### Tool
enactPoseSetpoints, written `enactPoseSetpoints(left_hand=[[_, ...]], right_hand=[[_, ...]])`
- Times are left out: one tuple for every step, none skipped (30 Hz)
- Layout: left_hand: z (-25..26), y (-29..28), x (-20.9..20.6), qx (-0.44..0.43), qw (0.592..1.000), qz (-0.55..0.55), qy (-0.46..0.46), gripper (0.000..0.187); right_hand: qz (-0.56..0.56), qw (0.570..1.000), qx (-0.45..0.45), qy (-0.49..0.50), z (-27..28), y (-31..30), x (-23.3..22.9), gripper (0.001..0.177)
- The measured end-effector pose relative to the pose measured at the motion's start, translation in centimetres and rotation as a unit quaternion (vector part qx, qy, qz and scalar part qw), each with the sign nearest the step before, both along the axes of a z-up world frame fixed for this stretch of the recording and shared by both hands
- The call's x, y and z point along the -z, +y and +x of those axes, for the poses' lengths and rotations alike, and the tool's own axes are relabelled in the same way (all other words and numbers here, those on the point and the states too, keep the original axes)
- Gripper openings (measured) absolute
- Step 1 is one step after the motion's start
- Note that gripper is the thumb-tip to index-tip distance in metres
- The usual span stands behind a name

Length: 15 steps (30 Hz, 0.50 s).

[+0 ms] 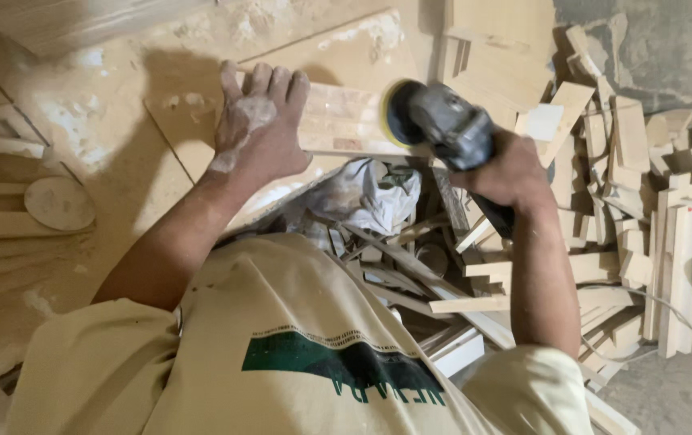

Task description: The person uses an angle grinder with a sanding disc to smooth the edges and surfaces of small wooden planks and a larger wooden board. They hold the wood with one hand and operate the tool with the other, moving it along the edges and faces of the pieces.

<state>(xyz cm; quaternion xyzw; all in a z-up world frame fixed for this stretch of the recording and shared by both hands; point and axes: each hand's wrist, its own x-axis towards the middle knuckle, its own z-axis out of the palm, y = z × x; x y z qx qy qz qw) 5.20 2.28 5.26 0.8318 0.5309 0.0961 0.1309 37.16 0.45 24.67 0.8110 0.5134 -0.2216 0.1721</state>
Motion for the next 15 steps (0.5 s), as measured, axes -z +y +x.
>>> enactPoseSetpoints(left_hand=[[0.0,0.1,0.6,-0.006,0.999,0.035,-0.018,0.102],[-0.1,0.2,1.1,-0.012,0.997,0.069,-0.037,0.104],[-0.2,0.3,1.1,-0.012,0.997,0.071,-0.035,0.104],[-0.3,0.5,1.1,-0.016,0.997,0.07,-0.015,0.109],[-0.2,0.4,1.2,-0.019,0.998,0.067,0.004,0.115],[-0.1,0.3,1.2,-0.018,0.998,0.066,0.005,0.115],[-0.1,0.3,1.1,-0.016,0.998,0.053,0.009,0.113],[-0.1,0.4,1.0,-0.015,0.999,0.04,0.013,0.111],[-0.1,0.2,0.7,-0.014,0.999,0.04,0.013,0.111],[0.0,0.1,0.4,-0.013,1.0,0.028,0.008,0.108],[-0.1,0.1,0.1,-0.013,1.0,0.018,0.004,0.106],[-0.3,0.6,0.3,-0.015,1.0,0.02,0.005,0.106],[-0.2,0.5,0.6,-0.016,1.0,0.021,0.0,0.106],[-0.1,0.4,0.9,-0.016,1.0,0.023,-0.005,0.106],[-0.3,0.4,0.4,-0.012,1.0,0.025,-0.004,0.106]], right_hand=[[-0.01,0.999,-0.041,0.034,-1.6,0.4,-0.1,0.082],[-0.019,0.994,-0.082,0.068,-3.3,0.9,-0.3,0.09],[-0.017,0.994,-0.082,0.069,-4.1,0.4,-0.5,0.09],[-0.043,0.993,-0.092,0.059,-4.9,0.0,-0.6,0.095],[-0.072,0.991,-0.101,0.047,-5.5,-0.6,-0.8,0.1],[-0.073,0.991,-0.1,0.047,-4.9,-1.5,-1.0,0.1],[-0.082,0.992,-0.088,0.039,-4.4,-2.3,-1.3,0.1],[-0.092,0.992,-0.077,0.031,-3.9,-3.1,-1.6,0.101],[-0.091,0.992,-0.077,0.03,-1.7,-3.9,-1.2,0.101],[-0.07,0.995,-0.066,0.013,0.6,-4.8,-0.8,0.097],[-0.047,0.997,-0.059,-0.003,2.7,-5.3,-0.3,0.093],[-0.045,0.997,-0.061,-0.002,3.8,-4.3,0.4,0.093],[-0.028,0.996,-0.083,-0.006,5.0,-4.2,1.2,0.083],[-0.011,0.994,-0.106,-0.009,6.2,-4.1,1.9,0.076],[-0.009,0.995,-0.101,-0.009,4.2,-3.4,1.4,0.076]])
